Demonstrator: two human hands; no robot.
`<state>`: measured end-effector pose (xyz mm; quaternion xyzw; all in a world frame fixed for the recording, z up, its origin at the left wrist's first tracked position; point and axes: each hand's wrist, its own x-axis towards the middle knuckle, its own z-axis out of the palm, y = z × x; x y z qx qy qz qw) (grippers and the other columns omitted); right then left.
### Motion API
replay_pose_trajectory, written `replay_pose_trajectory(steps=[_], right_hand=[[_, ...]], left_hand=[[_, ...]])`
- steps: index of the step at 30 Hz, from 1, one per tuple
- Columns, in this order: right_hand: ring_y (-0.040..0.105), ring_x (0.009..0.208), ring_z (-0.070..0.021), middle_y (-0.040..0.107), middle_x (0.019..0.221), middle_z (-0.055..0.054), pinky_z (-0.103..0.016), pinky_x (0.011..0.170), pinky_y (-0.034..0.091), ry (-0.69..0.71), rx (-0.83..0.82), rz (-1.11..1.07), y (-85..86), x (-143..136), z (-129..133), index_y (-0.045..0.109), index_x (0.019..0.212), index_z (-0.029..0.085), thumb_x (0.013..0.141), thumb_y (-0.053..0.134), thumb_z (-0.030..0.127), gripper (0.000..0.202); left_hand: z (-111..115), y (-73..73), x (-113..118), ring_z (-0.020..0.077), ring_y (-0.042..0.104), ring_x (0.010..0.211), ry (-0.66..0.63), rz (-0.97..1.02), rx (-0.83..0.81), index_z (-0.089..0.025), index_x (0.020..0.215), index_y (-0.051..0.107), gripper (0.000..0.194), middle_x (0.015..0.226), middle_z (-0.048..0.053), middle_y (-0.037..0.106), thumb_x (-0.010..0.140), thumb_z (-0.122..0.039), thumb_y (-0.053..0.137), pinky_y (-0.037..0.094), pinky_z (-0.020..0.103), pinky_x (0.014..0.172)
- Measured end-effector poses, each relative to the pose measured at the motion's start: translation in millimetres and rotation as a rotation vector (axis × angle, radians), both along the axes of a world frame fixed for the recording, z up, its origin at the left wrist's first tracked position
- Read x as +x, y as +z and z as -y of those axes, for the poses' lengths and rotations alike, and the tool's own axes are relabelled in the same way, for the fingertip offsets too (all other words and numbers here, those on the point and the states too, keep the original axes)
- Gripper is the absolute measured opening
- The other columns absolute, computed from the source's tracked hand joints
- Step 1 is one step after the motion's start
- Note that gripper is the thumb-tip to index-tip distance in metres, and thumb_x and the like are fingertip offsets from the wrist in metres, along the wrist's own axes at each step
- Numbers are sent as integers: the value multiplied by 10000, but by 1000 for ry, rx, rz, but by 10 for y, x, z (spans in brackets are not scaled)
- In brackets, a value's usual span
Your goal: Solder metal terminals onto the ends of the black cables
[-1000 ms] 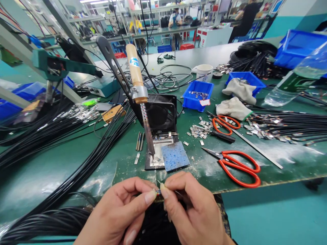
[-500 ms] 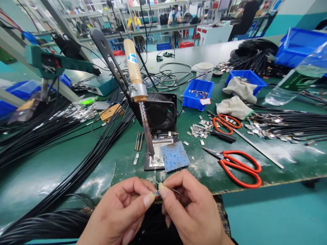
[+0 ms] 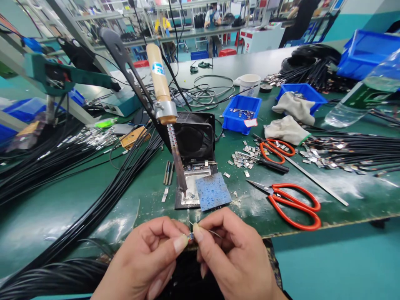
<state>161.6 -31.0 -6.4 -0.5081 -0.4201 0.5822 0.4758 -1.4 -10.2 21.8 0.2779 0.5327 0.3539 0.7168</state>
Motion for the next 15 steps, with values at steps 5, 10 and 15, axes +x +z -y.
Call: replay_pose_trajectory(steps=[5,10,15], right_hand=[[724,803,-128,715,924,12,-188,718,615,-109,398,220,-12,86,-14,706,939,262,923,708,137,125],[740,952,-110,766,1041,18,-140,871,592,-67,636,410,4,146,-30,706,1002,249,877,701,38,245],[753,941,-102,772,1034,15,-143,867,602,-24,693,423,-16,164,-88,694,999,223,857,700,-1,265]], left_hand=[[-18,8,1,-3,284,308,-8,-38,-11,-165,700,659,266,501,-62,563,791,-349,830,183,131,328],[-86,28,18,12,176,307,14,2,-50,-190,719,665,210,356,-136,372,840,-325,770,170,128,330],[-171,73,29,12,138,288,11,66,-123,-198,667,654,238,302,-136,350,801,-348,782,177,136,311]])
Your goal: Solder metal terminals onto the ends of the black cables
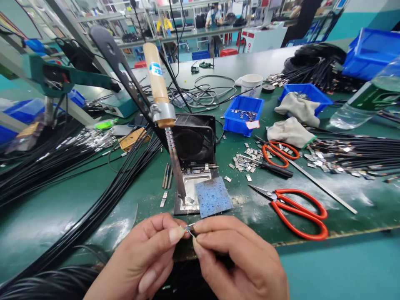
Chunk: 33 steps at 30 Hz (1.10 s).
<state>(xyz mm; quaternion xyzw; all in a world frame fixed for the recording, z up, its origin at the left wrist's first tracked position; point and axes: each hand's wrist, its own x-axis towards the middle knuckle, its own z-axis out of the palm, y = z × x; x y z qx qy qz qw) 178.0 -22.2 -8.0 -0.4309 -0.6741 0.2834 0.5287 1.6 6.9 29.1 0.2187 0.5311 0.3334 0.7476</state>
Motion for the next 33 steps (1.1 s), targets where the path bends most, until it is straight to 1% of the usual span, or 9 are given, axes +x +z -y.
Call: replay_pose_trajectory(steps=[6,10,14,21,33], right_hand=[[757,952,-112,770,1044,3,-165,863,618,42,-6,25,-27,22,-47,687,1017,215,846,706,-17,289],[762,932,-112,773,1026,2,-157,833,623,33,-17,35,-27,23,-62,689,1004,218,851,709,0,268],[765,917,-103,780,1017,7,-141,827,619,34,-18,58,-13,27,-84,694,993,219,843,714,3,264],[769,905,-103,783,1010,11,-136,812,622,47,-40,66,34,34,-112,703,972,220,840,723,19,241],[780,873,-117,790,999,0,-145,788,636,19,-42,112,56,51,-176,723,938,221,832,734,43,208]], left_hand=[[-28,-49,-12,9,154,269,-5,4,-23,-205,641,638,291,292,-138,345,741,-397,832,159,124,289],[-7,-83,-19,7,179,284,0,-26,36,-194,703,665,286,323,-133,383,770,-414,835,174,117,305],[1,-87,-30,7,172,302,2,-48,58,-184,734,672,258,343,-135,387,813,-383,815,179,120,323],[-4,-94,-45,8,182,294,-4,-55,63,-185,710,672,285,339,-130,396,780,-406,839,167,125,315],[-48,-84,-18,16,163,298,-13,-91,80,-184,721,684,253,326,-134,372,810,-391,798,171,134,322]])
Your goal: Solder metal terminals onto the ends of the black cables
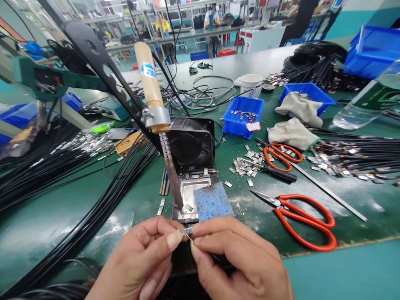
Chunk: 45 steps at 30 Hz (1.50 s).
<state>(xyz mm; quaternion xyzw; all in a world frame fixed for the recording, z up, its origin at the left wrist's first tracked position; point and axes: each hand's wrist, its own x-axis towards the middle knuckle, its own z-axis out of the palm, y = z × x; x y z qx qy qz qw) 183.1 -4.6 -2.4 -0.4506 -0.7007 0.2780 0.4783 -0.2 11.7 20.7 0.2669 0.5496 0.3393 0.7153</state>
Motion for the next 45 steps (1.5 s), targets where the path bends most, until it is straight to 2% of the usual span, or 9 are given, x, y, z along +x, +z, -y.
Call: replay_pose_trajectory(steps=[11,23,39,45], right_hand=[[775,890,-110,780,997,-1,-132,813,626,-1,-1,4,29,-13,-18,723,941,218,825,730,27,224],[778,855,-130,783,965,-13,-159,762,645,-21,-6,8,43,-51,-99,730,914,219,833,735,53,184],[773,878,-110,781,984,4,-131,801,623,-45,-5,-4,64,-57,-122,724,913,226,841,726,66,176],[777,854,-125,781,954,-4,-151,765,637,-52,6,8,86,-75,-159,724,892,229,844,723,75,161]], left_hand=[[-50,27,0,23,181,304,3,-35,3,-190,714,657,257,332,-135,373,821,-381,791,178,143,335],[-96,57,8,24,193,314,29,-57,29,-185,726,660,220,358,-127,389,825,-339,781,160,150,337],[-149,79,7,25,189,320,26,-57,47,-192,692,644,248,358,-128,376,819,-354,783,154,142,338],[-151,85,2,29,195,315,24,-75,53,-193,690,645,251,350,-126,368,827,-359,773,147,152,341]])
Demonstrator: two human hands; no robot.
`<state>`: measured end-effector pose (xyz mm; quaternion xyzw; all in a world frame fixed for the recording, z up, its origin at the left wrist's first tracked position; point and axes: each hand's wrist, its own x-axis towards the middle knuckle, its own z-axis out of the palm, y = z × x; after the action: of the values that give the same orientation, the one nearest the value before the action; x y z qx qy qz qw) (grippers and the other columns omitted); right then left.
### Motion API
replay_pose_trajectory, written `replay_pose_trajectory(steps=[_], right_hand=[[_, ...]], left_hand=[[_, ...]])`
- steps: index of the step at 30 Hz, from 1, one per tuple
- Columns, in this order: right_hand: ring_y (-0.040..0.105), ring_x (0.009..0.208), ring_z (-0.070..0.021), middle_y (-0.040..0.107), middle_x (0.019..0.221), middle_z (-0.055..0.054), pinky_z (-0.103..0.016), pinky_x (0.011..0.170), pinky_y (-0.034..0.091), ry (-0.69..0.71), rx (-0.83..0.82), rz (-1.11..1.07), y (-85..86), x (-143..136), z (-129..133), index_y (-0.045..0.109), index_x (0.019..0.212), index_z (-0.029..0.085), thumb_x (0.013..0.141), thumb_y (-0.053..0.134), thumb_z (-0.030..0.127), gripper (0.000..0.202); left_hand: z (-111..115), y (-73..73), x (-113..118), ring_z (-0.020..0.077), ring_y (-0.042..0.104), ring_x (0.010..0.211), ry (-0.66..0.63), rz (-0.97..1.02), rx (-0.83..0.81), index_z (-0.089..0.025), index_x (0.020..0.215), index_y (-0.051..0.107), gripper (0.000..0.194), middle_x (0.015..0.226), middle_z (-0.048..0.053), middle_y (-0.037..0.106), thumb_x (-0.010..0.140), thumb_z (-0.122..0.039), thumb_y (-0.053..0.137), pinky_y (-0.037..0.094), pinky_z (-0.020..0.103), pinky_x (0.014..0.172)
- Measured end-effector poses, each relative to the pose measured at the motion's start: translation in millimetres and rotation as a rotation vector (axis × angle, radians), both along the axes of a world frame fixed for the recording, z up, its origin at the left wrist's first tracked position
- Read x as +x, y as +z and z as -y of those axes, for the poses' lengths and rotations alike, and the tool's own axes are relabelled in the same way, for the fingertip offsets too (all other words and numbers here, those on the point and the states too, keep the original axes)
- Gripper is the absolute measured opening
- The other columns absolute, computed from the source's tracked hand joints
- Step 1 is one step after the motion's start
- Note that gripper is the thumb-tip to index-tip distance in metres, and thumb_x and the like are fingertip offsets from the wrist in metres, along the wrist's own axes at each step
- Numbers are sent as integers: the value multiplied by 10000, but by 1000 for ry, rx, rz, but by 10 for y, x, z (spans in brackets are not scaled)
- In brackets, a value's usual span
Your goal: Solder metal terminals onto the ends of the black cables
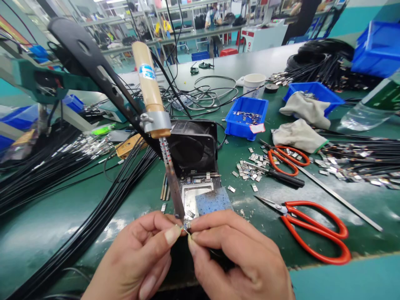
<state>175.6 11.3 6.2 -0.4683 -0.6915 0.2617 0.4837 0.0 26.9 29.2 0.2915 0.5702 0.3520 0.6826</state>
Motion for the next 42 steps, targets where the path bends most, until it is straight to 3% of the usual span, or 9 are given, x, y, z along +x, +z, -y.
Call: replay_pose_trajectory(steps=[42], right_hand=[[754,910,-78,774,987,37,-110,834,594,-2,-10,-38,4,-16,-10,727,923,234,857,718,71,177]], left_hand=[[-20,25,0,36,197,341,13,26,27,-197,696,627,267,373,-123,391,852,-352,777,152,176,370]])
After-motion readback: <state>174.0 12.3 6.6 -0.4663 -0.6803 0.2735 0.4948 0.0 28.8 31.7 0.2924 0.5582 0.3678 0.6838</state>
